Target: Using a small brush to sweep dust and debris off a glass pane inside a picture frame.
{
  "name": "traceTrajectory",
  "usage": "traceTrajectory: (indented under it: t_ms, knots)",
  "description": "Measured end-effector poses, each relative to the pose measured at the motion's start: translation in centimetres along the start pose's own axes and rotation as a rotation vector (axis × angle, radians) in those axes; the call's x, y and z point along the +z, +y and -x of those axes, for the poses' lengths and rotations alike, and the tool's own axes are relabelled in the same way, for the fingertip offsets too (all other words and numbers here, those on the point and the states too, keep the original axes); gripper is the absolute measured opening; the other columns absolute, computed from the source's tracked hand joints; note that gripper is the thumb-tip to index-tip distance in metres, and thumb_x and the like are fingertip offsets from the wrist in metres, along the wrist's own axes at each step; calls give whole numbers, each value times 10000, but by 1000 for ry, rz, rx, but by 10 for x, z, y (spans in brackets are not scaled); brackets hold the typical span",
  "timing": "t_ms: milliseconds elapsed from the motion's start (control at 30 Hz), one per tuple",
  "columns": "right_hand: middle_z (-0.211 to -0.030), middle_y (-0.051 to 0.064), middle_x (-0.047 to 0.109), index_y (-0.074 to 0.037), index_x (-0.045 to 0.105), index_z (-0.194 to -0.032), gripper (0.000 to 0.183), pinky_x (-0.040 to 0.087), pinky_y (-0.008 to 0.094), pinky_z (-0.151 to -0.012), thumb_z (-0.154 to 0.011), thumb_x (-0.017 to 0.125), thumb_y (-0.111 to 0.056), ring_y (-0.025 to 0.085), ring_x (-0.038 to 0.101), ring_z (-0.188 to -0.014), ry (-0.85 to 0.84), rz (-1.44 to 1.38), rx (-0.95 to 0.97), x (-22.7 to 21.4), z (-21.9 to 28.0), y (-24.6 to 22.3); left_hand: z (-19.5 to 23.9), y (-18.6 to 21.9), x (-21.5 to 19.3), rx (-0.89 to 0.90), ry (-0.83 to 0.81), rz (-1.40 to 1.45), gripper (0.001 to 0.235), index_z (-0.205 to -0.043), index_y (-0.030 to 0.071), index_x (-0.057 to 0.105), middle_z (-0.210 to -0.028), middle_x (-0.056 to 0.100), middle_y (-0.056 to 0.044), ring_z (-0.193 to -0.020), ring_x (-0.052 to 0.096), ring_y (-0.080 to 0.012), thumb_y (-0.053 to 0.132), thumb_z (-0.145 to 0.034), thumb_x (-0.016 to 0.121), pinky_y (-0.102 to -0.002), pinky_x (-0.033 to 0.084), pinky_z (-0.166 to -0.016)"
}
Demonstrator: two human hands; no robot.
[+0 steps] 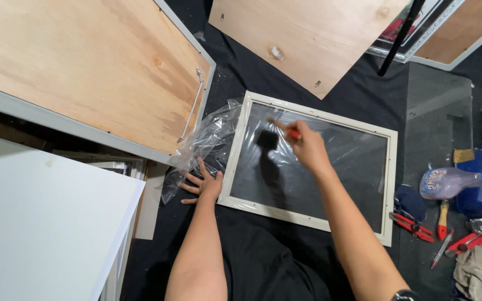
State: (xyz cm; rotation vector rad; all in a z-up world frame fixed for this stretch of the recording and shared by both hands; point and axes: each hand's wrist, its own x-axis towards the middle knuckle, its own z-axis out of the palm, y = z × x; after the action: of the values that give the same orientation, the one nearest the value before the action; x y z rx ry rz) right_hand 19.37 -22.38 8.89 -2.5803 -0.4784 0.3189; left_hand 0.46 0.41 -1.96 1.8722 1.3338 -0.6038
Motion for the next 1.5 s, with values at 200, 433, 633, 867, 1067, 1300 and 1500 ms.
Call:
traceTrajectory:
  t_ms: [200, 433, 633, 867, 1067, 1300, 1500]
  knots:
    - [-1064, 56, 759, -290, 619, -1169, 280, 560, 513, -917, -929, 763, -292, 376, 711, -1031, 90, -3, -235, 40, -87, -6, 2, 0, -2, 2, -14, 14, 758, -1569, 542, -140, -1649, -320, -122, -1477, -293, -490, 607, -1009, 367, -858, -166, -1017]
    - [-1001, 171, 711, -164, 569, -1163, 268, 588, 558, -833, -939, 715, -164, 443, 719, -946, -74, 103, -440, 59, -22, -22, 6, 2, -5, -4, -16, 7, 759, -1572, 537, -149, -1649, -316, -120, -1479, -294, -483, 600, -1017, 365, -853, -161, -1021]
    - [-1016, 188, 710, -143, 519, -1119, 237, 578, 550, -789, -926, 639, -80, 440, 718, -950, -206, 115, -533, 44, 72, -49, 6, 4, -4, -14, 7, -12, 757, -1563, 557, -149, -1654, -312, -110, -1489, -280, -469, 622, -1005, 358, -847, -173, -1023]
    - [-1128, 235, 704, -70, 571, -1154, 285, 575, 566, -834, -879, 647, -67, 486, 688, -1015, -475, -92, -554, 25, 172, -87, 7, 1, -1, -7, 24, 1, 748, -1561, 564, -137, -1654, -308, -106, -1483, -292, -470, 615, -1005, 361, -848, -162, -1028]
    - [-998, 133, 758, -208, 660, -1143, 373, 550, 554, -873, -799, 730, -82, 438, 704, -1000, -184, -132, -301, 3, 60, -35, -1, 2, 0, -11, 21, 6, 749, -1563, 560, -137, -1648, -320, -110, -1478, -295, -477, 610, -1006, 362, -859, -156, -1020]
    - [-950, 63, 756, -312, 678, -1160, 268, 557, 495, -900, -919, 795, -308, 369, 719, -972, 201, -19, -171, 38, -79, 42, 4, 3, -3, -4, -9, 22, 744, -1568, 551, -129, -1656, -306, -123, -1484, -287, -481, 594, -1012, 364, -852, -160, -1027]
    - [-1012, 89, 767, -271, 663, -1163, 279, 560, 540, -854, -911, 769, -219, 396, 713, -998, 93, -41, -250, 38, -30, 18, -2, -1, 2, -6, -2, 6, 747, -1567, 546, -142, -1650, -314, -121, -1473, -304, -484, 613, -1011, 352, -858, -167, -1013]
